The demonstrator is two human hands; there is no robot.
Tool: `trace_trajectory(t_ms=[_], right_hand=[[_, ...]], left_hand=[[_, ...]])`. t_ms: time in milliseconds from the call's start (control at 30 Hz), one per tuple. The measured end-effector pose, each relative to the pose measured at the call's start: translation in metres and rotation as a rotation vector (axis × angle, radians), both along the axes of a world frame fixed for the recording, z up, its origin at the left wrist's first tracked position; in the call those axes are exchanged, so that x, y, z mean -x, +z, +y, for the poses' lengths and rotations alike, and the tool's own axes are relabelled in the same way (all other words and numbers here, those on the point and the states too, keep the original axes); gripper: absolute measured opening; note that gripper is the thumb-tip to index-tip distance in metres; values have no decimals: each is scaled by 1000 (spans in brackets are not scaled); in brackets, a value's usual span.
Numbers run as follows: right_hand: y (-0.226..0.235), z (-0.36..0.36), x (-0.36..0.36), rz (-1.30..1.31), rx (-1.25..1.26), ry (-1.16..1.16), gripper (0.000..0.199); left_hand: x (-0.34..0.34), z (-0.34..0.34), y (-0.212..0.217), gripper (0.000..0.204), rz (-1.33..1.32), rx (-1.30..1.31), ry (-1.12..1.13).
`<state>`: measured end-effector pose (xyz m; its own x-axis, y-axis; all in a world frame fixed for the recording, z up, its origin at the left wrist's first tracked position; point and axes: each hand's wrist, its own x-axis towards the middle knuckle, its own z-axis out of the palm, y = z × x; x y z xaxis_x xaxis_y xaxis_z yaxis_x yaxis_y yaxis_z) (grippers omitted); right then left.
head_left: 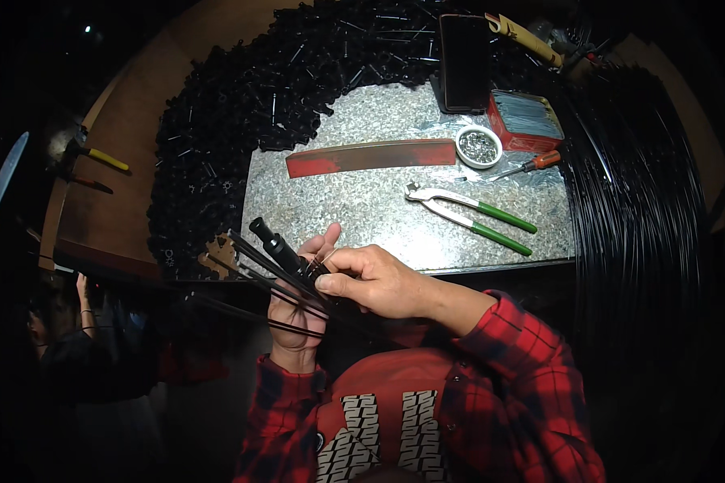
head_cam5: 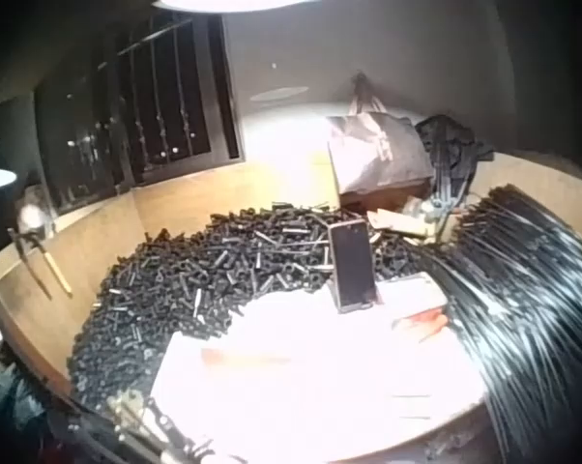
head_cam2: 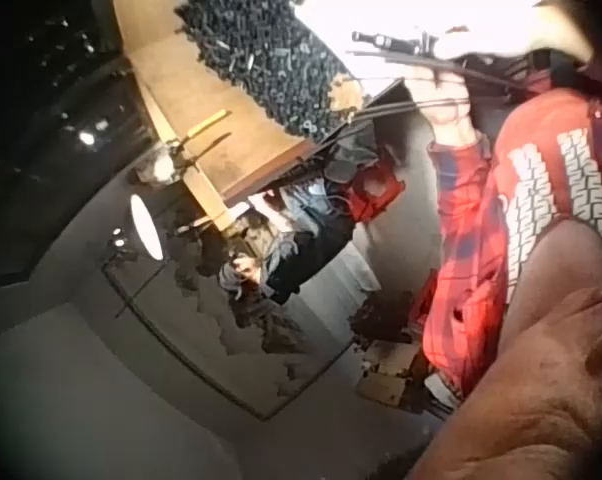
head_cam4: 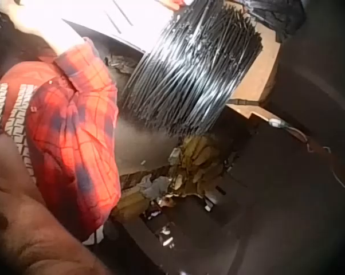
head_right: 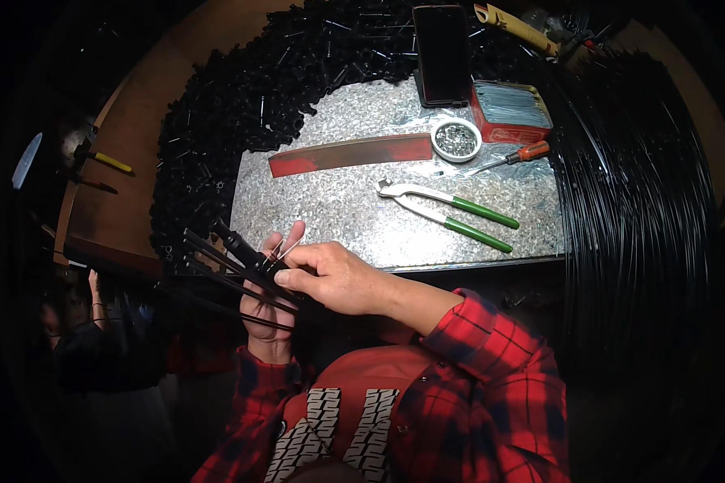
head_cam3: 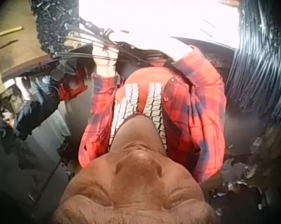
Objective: Assemble multiple black cables into a connector, then use pliers to secure them.
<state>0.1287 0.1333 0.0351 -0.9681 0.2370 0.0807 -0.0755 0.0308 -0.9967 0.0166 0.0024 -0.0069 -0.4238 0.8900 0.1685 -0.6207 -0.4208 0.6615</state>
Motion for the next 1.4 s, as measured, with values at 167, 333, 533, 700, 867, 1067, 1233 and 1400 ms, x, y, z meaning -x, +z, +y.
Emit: trace_trajectory(t_ms=[167, 333, 533, 700, 867, 1067, 1233, 1400], right_hand=[[1, 7, 2, -41, 59, 119, 31], [2, 4, 3, -24, 74, 106, 31], [-6, 3, 5, -34, 101, 74, 29], [-6, 5, 4, -48, 155, 147, 30], [-9, 3, 6, -73, 235, 189, 26], [4, -19, 7, 145, -103, -169, 27], [4, -33, 20, 281, -306, -293, 24], [20, -49, 29, 386, -391, -274, 20]], left_hand=[[-6, 8, 20, 48, 16, 25, -85], [0, 6, -1, 56, -34, -6, -13], [-2, 4, 9, 47, -250, 19, -121], [4, -1, 4, 51, -116, 23, -117], [4, 3, 17, 51, -83, 114, -131], [5, 5, 17, 49, -46, -34, -24], [-3, -10, 33, 55, 175, 270, 432], [-3, -31, 41, 50, 388, -39, 542]])
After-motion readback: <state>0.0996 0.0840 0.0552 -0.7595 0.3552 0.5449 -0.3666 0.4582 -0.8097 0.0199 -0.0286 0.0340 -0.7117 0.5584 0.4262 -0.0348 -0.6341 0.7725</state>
